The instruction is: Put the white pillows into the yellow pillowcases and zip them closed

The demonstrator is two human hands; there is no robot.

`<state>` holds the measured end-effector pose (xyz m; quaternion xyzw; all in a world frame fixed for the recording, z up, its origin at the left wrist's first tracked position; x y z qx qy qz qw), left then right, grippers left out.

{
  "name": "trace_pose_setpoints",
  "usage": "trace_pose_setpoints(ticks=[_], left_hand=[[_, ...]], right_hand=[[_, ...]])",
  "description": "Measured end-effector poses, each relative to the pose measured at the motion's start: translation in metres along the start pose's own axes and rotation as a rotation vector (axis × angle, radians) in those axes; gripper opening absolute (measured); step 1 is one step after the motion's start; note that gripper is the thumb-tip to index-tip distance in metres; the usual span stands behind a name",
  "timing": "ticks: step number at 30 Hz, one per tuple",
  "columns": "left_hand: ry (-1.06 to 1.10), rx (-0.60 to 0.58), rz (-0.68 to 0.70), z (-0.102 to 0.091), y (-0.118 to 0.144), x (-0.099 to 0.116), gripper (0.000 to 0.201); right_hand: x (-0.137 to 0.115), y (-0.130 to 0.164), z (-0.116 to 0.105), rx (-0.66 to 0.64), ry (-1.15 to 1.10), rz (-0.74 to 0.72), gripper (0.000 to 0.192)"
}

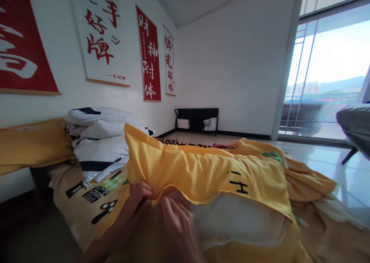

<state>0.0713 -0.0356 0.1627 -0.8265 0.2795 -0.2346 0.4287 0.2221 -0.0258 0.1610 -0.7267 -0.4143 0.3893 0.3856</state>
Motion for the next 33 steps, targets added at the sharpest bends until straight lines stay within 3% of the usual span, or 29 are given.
trace_pose_setpoints(ticks=[14, 23, 26, 30, 33], left_hand=[[0.334, -0.021, -0.409, 0.013, 0.003, -0.007, 0.023], [0.332, 0.023, -0.419, 0.012, 0.005, -0.011, 0.023], [0.312, 0.032, -0.391, 0.012, 0.004, -0.01, 0.023], [0.295, 0.045, -0.37, 0.011, 0.004, -0.008, 0.023], [0.28, 0.046, -0.352, 0.01, 0.004, -0.006, 0.022]], right_hand=[[0.004, -0.004, 0.005, 0.025, -0.112, 0.112, 0.023], [0.007, -0.001, 0.005, -0.182, -0.124, 0.112, 0.011], [0.003, 0.0, 0.004, -0.122, -0.109, 0.091, 0.011], [-0.002, 0.002, 0.006, 0.068, -0.055, 0.015, 0.017], [-0.003, 0.004, 0.012, 0.114, -0.002, -0.024, 0.02]])
Point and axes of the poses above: each hand's wrist, its own y-axis away from the middle knuckle, its own z-axis out of the palm, x = y × z, the point moved 3 cm from there along -y, towards the middle knuckle, and after that the axes turned 7 degrees about -y, right-handed, at the moved point
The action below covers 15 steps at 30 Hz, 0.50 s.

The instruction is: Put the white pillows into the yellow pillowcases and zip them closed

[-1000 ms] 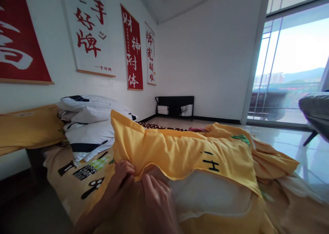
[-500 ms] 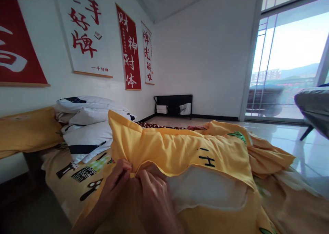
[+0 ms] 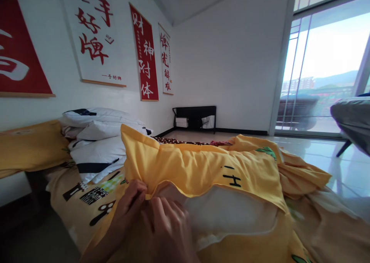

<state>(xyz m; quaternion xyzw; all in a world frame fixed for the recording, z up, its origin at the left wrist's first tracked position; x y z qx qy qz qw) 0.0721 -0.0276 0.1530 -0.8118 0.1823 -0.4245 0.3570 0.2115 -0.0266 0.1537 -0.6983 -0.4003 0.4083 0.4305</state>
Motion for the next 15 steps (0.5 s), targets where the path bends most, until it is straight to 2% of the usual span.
trace_pose_setpoints(ticks=[7, 12, 15], left_hand=[[-0.087, 0.03, 0.073, -0.002, 0.001, 0.005, 0.019], [-0.2, 0.033, 0.13, -0.002, 0.001, 0.01, 0.016], [-0.302, 0.037, 0.19, -0.003, 0.003, 0.014, 0.013]], right_hand=[[-0.004, -0.003, -0.001, 0.056, 0.036, -0.046, 0.022], [0.002, -0.006, -0.004, 0.026, -0.091, 0.116, 0.021], [0.002, -0.007, -0.004, -0.059, -0.101, 0.172, 0.021]])
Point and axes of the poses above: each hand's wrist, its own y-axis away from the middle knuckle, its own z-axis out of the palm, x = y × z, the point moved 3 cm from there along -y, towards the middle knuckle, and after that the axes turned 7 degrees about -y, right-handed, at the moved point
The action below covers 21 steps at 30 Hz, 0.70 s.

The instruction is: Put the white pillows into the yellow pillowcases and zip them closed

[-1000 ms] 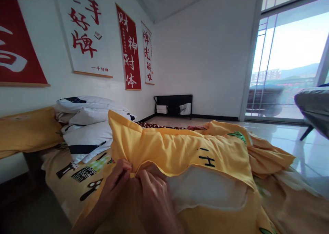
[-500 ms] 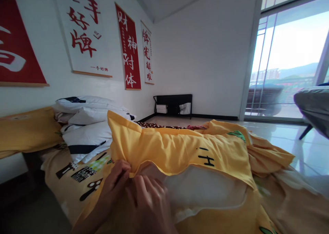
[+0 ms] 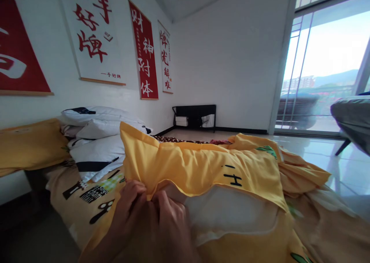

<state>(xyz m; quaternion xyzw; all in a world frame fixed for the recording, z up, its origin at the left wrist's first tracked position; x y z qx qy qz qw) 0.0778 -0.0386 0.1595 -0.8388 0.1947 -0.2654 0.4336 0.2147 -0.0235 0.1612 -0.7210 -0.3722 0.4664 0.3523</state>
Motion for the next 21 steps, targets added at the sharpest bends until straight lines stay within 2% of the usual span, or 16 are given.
trace_pose_setpoints(ticks=[3, 9, 15, 21], left_hand=[[-0.07, 0.023, 0.044, -0.001, 0.002, 0.003, 0.013], [-0.113, 0.046, 0.065, -0.001, 0.004, 0.006, 0.012], [-0.141, 0.133, 0.106, -0.003, 0.006, 0.011, 0.012], [-0.108, 0.088, 0.071, 0.001, 0.002, 0.015, 0.013]], right_hand=[[-0.004, -0.001, -0.001, -0.067, 0.021, -0.012, 0.021], [-0.008, 0.002, -0.007, -0.022, 0.093, -0.049, 0.018], [-0.007, 0.0, -0.013, -0.064, 0.044, -0.036, 0.015], [-0.008, 0.002, -0.013, -0.002, 0.126, -0.047, 0.018]])
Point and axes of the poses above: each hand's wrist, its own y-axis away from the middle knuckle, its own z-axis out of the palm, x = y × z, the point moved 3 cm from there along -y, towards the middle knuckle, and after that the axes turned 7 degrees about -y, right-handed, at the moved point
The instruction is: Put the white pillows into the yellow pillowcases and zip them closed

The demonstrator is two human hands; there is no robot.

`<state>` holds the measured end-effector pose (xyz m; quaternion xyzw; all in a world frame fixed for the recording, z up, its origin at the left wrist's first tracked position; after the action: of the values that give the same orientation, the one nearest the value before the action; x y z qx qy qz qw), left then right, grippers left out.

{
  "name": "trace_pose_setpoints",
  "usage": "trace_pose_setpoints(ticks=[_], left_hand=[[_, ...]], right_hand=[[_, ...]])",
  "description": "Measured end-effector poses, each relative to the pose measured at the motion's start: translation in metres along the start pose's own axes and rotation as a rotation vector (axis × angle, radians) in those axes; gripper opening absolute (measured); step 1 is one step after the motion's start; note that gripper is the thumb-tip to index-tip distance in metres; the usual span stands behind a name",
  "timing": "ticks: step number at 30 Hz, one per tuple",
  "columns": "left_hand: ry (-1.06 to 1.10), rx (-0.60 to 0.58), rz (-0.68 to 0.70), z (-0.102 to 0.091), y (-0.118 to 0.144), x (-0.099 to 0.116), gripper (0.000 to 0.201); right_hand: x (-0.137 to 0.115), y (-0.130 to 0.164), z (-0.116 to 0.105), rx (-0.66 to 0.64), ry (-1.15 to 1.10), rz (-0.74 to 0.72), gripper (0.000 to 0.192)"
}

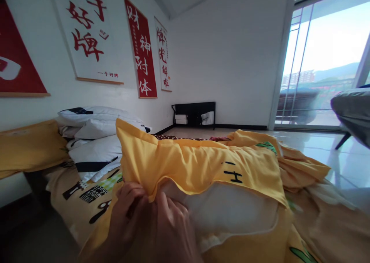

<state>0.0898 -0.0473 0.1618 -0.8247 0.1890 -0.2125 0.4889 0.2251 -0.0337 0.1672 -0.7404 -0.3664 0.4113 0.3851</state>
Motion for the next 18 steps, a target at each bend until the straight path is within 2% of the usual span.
trace_pose_setpoints(ticks=[3, 6, 10, 14, 18], left_hand=[[-0.007, -0.009, -0.023, 0.002, 0.0, 0.001, 0.013], [0.004, -0.009, -0.05, 0.003, 0.0, 0.001, 0.016], [0.051, -0.106, -0.069, 0.004, -0.003, -0.001, 0.018], [0.048, -0.19, -0.049, 0.002, -0.006, -0.004, 0.017], [0.156, -0.167, -0.083, 0.001, -0.006, -0.006, 0.02]], right_hand=[[0.002, 0.001, -0.001, 0.026, -0.014, 0.035, 0.018], [0.007, -0.003, -0.003, -0.06, -0.148, 0.112, 0.019], [0.012, -0.01, -0.008, -0.113, -0.316, 0.188, 0.02], [0.008, -0.012, -0.008, -0.081, -0.312, 0.139, 0.024], [0.005, -0.009, -0.005, -0.12, -0.296, 0.111, 0.022]])
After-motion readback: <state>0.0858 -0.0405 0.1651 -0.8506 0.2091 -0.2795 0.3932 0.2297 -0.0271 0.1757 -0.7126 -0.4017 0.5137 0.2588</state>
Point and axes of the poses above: each hand's wrist, its own y-axis away from the middle knuckle, its own z-axis out of the palm, x = y × z, the point moved 3 cm from there along -y, towards the middle knuckle, and after that the axes turned 7 degrees about -y, right-handed, at the moved point
